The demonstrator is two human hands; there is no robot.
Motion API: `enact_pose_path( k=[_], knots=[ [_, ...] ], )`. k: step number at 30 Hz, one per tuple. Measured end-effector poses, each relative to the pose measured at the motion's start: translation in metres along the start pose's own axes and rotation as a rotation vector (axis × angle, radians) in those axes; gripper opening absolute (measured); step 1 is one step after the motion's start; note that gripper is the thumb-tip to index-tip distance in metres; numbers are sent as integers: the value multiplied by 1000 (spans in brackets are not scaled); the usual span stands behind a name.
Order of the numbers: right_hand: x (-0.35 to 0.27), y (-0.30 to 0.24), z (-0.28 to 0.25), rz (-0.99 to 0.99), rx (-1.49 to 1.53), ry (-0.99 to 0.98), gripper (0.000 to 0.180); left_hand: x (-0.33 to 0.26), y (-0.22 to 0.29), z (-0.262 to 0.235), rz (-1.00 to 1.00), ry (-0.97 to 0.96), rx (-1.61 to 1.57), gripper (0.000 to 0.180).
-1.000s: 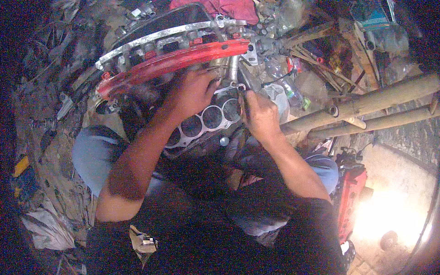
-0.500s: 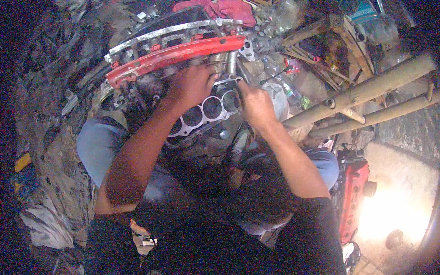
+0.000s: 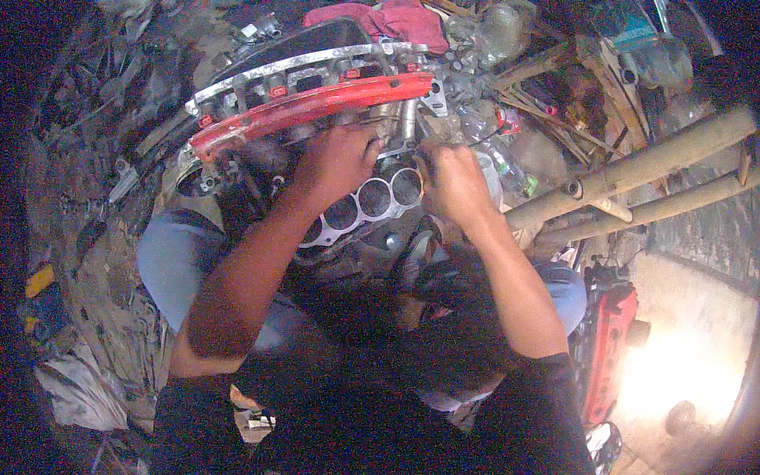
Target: The person sits on the floor and works on a disassembled engine block. They place a head gasket onto the engine block, align it, and use a tool to clean or scrape the surface around the gasket and cylinder openings.
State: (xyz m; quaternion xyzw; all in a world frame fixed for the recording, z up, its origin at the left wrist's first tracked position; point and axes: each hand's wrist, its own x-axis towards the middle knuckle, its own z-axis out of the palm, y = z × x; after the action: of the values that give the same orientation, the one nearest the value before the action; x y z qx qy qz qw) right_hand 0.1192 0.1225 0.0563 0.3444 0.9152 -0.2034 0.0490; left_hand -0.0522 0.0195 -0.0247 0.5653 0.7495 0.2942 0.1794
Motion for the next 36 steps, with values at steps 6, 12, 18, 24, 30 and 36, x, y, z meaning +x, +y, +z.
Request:
enact_pose_path(
  k=[6, 12, 18, 24, 30, 36],
  knots=[
    [4, 9, 3, -1, -46, 48, 18, 0, 2, -1, -1, -11, 11, 26],
    [4, 12, 6, -14, -37, 52, 16, 2, 4, -2, -19, -54, -17, 24],
    [8, 3, 5, 43, 33, 123, 17, 6, 5, 3, -16, -52, -3, 26],
    [7, 3, -14, 148, 48, 67, 18, 9, 8, -7, -86, -210, 39, 31],
    [-12, 12, -9, 53, 85, 193, 8, 8, 9, -3, -69, -116, 59, 30],
    [-14, 2, -11, 59, 126, 242, 9, 9, 9, 1, -66, -93, 62, 30]
  ],
)
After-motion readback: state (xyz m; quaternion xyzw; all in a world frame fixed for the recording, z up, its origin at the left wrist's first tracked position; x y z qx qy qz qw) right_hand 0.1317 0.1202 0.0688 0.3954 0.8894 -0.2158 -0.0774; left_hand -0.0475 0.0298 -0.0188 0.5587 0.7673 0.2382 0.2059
